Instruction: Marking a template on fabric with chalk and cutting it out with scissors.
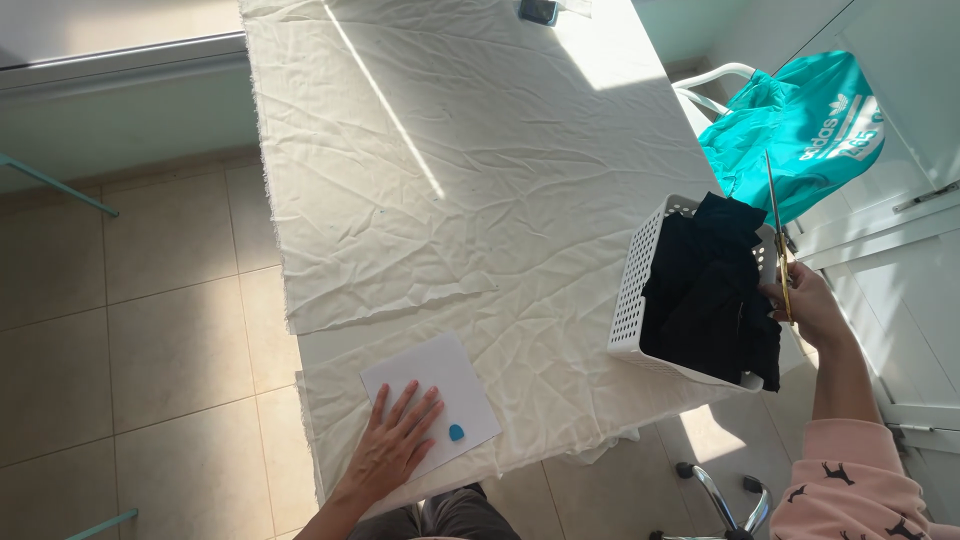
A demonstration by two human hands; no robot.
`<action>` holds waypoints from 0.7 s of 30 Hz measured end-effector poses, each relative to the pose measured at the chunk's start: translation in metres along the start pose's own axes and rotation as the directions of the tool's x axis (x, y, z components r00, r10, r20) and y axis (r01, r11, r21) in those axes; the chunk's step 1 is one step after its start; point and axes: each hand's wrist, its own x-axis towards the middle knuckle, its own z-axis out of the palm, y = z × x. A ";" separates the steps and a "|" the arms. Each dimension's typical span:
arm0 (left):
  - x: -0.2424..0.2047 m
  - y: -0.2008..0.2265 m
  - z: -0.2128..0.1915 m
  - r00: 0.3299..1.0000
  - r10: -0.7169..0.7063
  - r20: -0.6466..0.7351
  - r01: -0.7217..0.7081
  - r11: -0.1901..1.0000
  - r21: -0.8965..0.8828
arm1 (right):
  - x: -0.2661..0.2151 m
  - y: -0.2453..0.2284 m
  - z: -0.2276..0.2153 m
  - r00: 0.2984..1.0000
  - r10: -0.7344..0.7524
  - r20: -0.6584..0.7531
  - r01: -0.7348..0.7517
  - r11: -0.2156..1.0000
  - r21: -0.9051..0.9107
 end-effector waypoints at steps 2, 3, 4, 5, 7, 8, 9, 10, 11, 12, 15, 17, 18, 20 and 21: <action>0.002 0.001 -0.004 1.000 0.008 0.008 -0.008 1.000 -0.006 | -0.007 -0.008 0.001 0.998 0.054 -0.022 -0.054 0.998 -0.030; 0.004 -0.001 -0.007 1.000 0.016 0.012 -0.016 1.000 -0.011 | -0.012 -0.011 0.001 0.994 0.103 -0.046 -0.106 0.993 -0.058; 0.012 -0.010 -0.011 0.999 0.032 0.012 -0.032 0.999 -0.010 | -0.031 -0.033 0.007 0.993 0.104 -0.059 -0.107 0.993 -0.050; 0.020 -0.020 -0.015 0.999 0.039 -0.008 -0.039 0.999 0.009 | -0.050 -0.055 0.014 0.978 0.051 -0.204 -0.071 0.994 -0.088; 0.038 -0.046 -0.020 0.998 0.062 -0.016 -0.061 0.998 0.016 | -0.092 -0.077 0.019 0.934 0.010 -0.357 -0.059 0.990 -0.127; 0.049 -0.064 -0.024 0.998 0.006 -0.055 -0.001 0.996 0.088 | -0.113 -0.080 0.021 0.840 -0.233 -0.490 -0.020 0.890 -0.456; 0.060 -0.082 -0.028 0.994 -0.047 -0.098 0.062 0.986 0.158 | -0.134 -0.083 0.023 0.715 -0.492 -0.497 -0.041 0.680 -0.732; 0.068 -0.104 -0.029 0.996 -0.018 -0.091 0.033 0.987 0.158 | -0.164 -0.108 0.040 0.706 -0.479 -0.521 -0.064 0.690 -0.721; 0.077 -0.126 -0.028 0.986 -0.138 -0.093 0.151 0.978 0.144 | -0.193 -0.132 0.058 0.742 -0.449 -0.498 0.145 0.833 -0.534; 0.076 -0.137 -0.025 0.958 -0.275 -0.080 0.283 0.951 0.123 | -0.224 -0.154 0.072 0.782 -0.434 -0.448 0.332 0.898 -0.291; 0.080 -0.167 -0.019 0.942 -0.336 0.001 0.334 0.939 0.083 | -0.272 -0.176 0.134 0.942 -0.189 -0.277 0.200 0.980 0.012; 0.080 -0.159 -0.022 0.939 -0.339 -0.052 0.343 0.927 0.155 | -0.277 -0.132 0.172 0.991 0.056 -0.123 -0.029 0.977 0.213; 0.075 -0.153 -0.024 0.931 -0.353 -0.095 0.366 0.903 0.226 | -0.279 -0.109 0.191 0.956 0.278 0.090 -0.291 0.887 0.359; 0.104 -0.142 -0.025 0.940 -0.327 -0.102 0.342 0.912 0.229 | -0.273 -0.123 0.234 0.915 0.332 0.229 -0.387 0.883 0.266; 0.112 -0.133 -0.023 0.948 -0.299 -0.111 0.318 0.920 0.231 | -0.275 -0.128 0.254 0.849 0.389 0.358 -0.467 0.869 0.162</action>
